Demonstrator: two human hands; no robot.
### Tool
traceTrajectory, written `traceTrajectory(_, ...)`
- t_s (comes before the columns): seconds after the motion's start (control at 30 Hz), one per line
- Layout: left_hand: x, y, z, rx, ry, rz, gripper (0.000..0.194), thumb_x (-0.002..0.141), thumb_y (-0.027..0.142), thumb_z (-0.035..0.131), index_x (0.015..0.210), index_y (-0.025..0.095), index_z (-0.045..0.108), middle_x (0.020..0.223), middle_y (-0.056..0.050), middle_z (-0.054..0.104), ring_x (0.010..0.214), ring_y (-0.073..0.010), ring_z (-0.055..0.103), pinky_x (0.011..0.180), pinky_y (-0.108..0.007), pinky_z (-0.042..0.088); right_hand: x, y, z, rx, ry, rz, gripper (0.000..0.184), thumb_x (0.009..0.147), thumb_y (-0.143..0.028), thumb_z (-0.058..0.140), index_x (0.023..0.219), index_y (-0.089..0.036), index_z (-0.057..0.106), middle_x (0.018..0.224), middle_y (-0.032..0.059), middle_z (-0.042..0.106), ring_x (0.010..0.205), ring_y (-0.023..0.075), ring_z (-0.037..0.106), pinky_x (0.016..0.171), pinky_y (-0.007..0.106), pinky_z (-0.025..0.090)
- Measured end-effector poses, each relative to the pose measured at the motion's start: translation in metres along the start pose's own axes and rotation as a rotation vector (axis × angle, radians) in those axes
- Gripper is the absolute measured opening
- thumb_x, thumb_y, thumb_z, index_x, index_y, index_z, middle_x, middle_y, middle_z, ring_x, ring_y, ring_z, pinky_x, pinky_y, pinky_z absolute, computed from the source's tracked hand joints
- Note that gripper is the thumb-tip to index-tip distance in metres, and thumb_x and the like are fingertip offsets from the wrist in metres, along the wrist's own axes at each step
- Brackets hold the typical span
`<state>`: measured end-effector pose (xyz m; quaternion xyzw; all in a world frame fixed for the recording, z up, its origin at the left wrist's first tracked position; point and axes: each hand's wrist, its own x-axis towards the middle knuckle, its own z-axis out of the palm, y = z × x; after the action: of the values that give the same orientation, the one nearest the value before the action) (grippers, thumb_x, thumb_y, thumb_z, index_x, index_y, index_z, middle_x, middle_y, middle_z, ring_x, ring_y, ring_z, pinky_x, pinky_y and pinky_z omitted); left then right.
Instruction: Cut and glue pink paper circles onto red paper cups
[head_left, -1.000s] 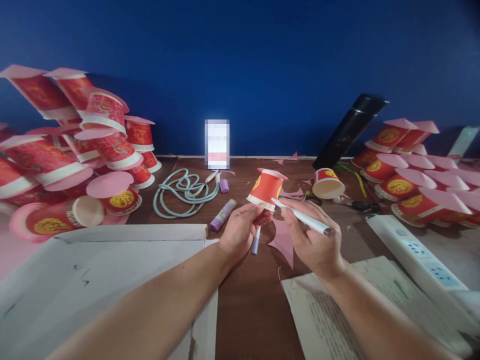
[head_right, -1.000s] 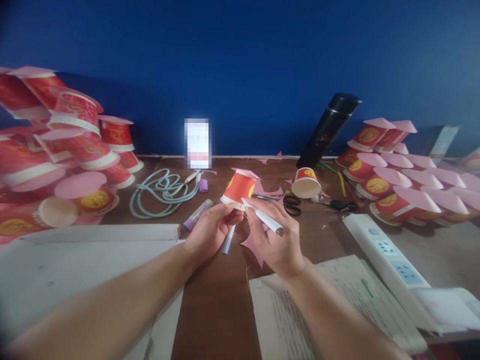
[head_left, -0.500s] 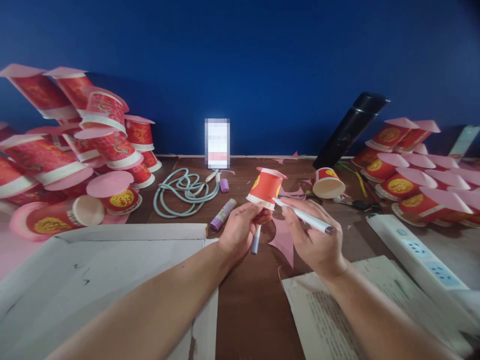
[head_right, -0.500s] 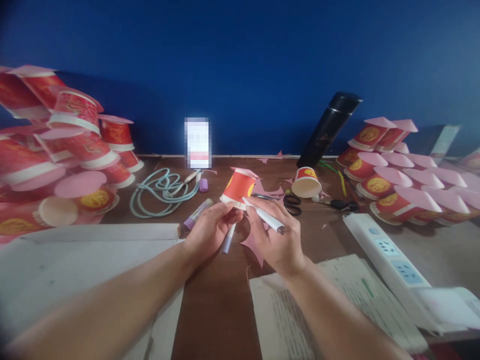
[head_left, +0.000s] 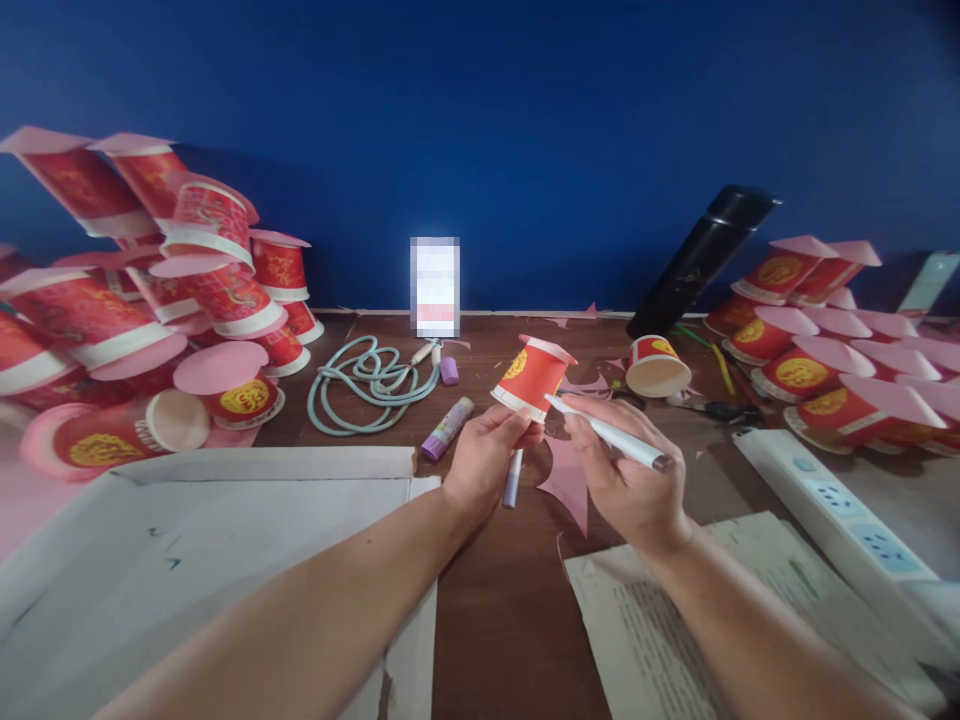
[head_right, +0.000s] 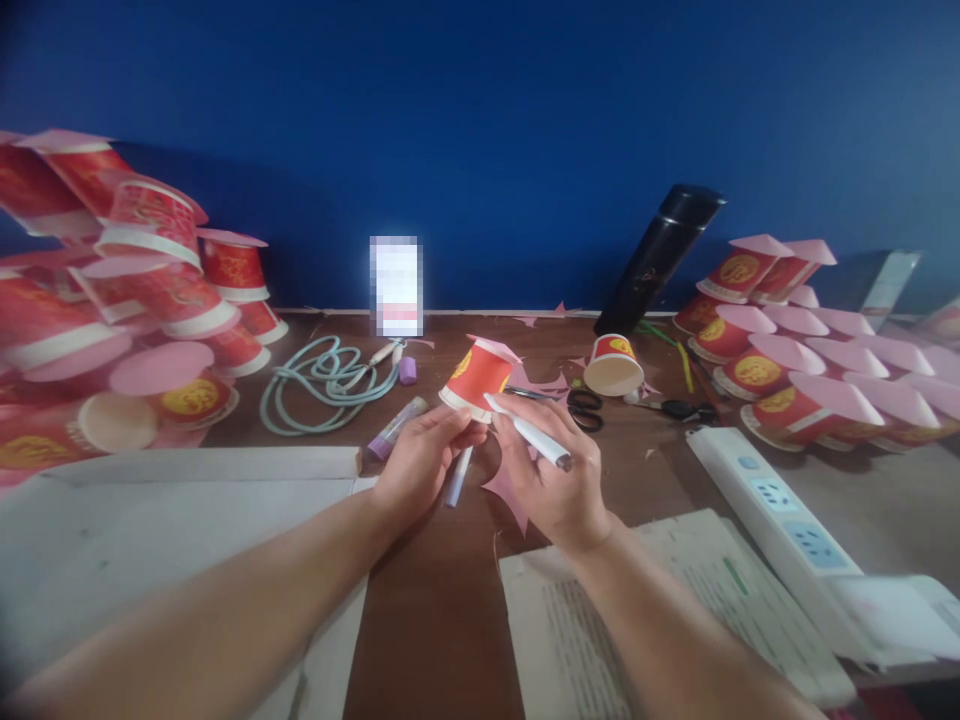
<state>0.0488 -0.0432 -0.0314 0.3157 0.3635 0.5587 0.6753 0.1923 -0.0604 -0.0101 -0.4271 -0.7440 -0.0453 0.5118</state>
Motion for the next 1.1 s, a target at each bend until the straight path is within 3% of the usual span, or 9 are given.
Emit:
traceTrajectory(0.2, -0.0007, -0.0014, 0.0011, 0.110, 0.023, 0.011, 0.016, 0.075, 0.029, 0.068, 0.075, 0.014, 0.072, 0.080, -0.007, 0.067, 0.075, -0.0159, 0.061, 0.079, -0.029, 0.048, 0.0005, -0.0026, -0.0001, 0.043, -0.034, -0.026, 0.026, 0.083, -0.009, 0.061, 0.107, -0.018, 0.067, 0.097, 0.0073, 0.073, 0.089, 0.0184, 0.068, 0.082, 0.034, 0.054)
traceTrajectory(0.57, 0.0034, -0.0080, -0.0068, 0.260, -0.051, 0.061, 0.022, 0.080, 0.035, 0.064, 0.082, 0.016, 0.072, 0.087, -0.007, 0.067, 0.081, -0.0168, 0.061, 0.084, -0.031, 0.047, -0.0008, -0.0001, 0.0024, 0.013, -0.048, -0.048, 0.026, 0.083, -0.009, 0.062, 0.107, -0.016, 0.067, 0.098, 0.0075, 0.074, 0.090, 0.0189, 0.068, 0.084, 0.033, 0.054)
traceTrajectory(1.1, 0.0054, -0.0026, -0.0031, 0.026, 0.016, 0.033, 0.019, 0.072, 0.030, 0.071, 0.077, 0.012, 0.071, 0.075, -0.004, 0.065, 0.072, -0.0131, 0.062, 0.076, -0.027, 0.050, -0.0008, 0.0010, 0.0005, -0.009, -0.035, -0.025, 0.025, 0.083, -0.010, 0.063, 0.106, -0.017, 0.067, 0.099, 0.0068, 0.073, 0.091, 0.0176, 0.068, 0.084, 0.031, 0.053)
